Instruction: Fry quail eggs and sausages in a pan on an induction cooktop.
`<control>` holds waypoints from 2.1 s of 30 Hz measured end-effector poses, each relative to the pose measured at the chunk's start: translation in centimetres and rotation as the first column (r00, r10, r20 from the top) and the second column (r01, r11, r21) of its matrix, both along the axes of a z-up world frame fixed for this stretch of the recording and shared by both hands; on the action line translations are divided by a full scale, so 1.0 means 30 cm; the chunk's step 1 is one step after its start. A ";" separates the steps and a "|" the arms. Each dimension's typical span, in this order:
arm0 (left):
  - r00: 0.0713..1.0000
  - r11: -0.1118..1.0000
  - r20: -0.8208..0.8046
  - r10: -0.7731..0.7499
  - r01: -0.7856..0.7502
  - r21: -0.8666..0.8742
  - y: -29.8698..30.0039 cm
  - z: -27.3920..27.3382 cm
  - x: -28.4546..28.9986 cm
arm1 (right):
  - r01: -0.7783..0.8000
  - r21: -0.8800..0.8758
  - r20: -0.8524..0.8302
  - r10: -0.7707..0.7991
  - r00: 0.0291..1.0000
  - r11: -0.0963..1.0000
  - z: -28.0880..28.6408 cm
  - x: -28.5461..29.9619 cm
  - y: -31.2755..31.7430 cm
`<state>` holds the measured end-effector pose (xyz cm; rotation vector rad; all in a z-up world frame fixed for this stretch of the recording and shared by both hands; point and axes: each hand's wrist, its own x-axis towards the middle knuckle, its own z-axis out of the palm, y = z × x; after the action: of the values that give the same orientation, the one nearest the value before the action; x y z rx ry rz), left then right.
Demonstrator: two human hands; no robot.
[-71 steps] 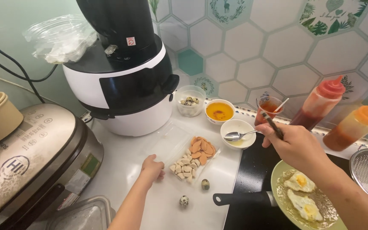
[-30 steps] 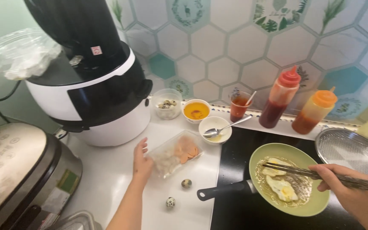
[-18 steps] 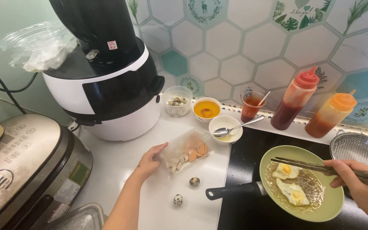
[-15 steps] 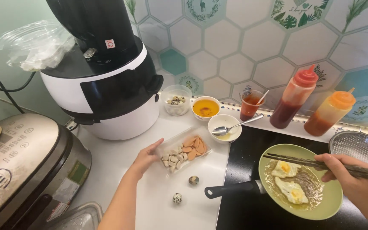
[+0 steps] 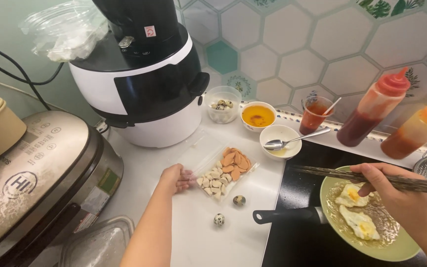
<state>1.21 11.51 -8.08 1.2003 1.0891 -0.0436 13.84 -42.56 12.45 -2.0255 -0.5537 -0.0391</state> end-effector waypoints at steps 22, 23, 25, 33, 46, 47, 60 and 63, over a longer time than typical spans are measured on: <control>0.873 0.316 -0.212 -0.440 0.371 0.873 -0.649 0.634 0.145 | 0.102 0.162 -0.038 -0.098 0.994 0.981 -0.011 -0.012 -0.344; 0.818 0.305 -0.183 -0.545 0.397 0.866 -0.714 0.631 0.138 | 0.139 0.113 -0.011 -0.139 0.990 0.984 0.000 -0.030 -0.376; 0.740 0.279 -0.151 -0.656 0.423 0.862 -0.822 0.621 0.122 | 0.196 0.067 0.021 -0.198 0.980 0.978 0.000 -0.059 -0.421; 0.588 0.124 -0.330 -0.738 0.599 0.791 -1.008 0.505 0.025 | 0.158 -0.205 0.061 -0.148 0.987 0.966 -0.002 -0.178 -0.352; 0.629 0.174 -0.258 -0.733 0.541 0.823 -1.033 0.470 -0.054 | 0.208 -0.012 -0.189 -0.207 0.960 0.978 -0.130 -0.083 -0.330; 0.639 0.168 -0.233 -0.734 0.502 0.848 -1.036 0.466 -0.057 | 0.208 -0.015 -0.188 -0.207 0.960 0.978 -0.127 -0.080 -0.333; 0.637 0.108 -0.184 -0.748 0.391 0.914 -1.057 0.437 -0.038 | -0.049 -0.279 0.204 0.109 0.973 0.959 -0.015 -0.088 -0.313; 0.629 0.085 -0.172 -0.758 0.357 0.930 -1.062 0.443 -0.034 | -0.051 -0.245 0.021 0.058 0.998 0.968 -0.028 -0.082 -0.318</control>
<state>0.19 -20.35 5.20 2.5712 0.0632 0.2241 11.39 -52.09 11.62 -2.2512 -0.6582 0.0359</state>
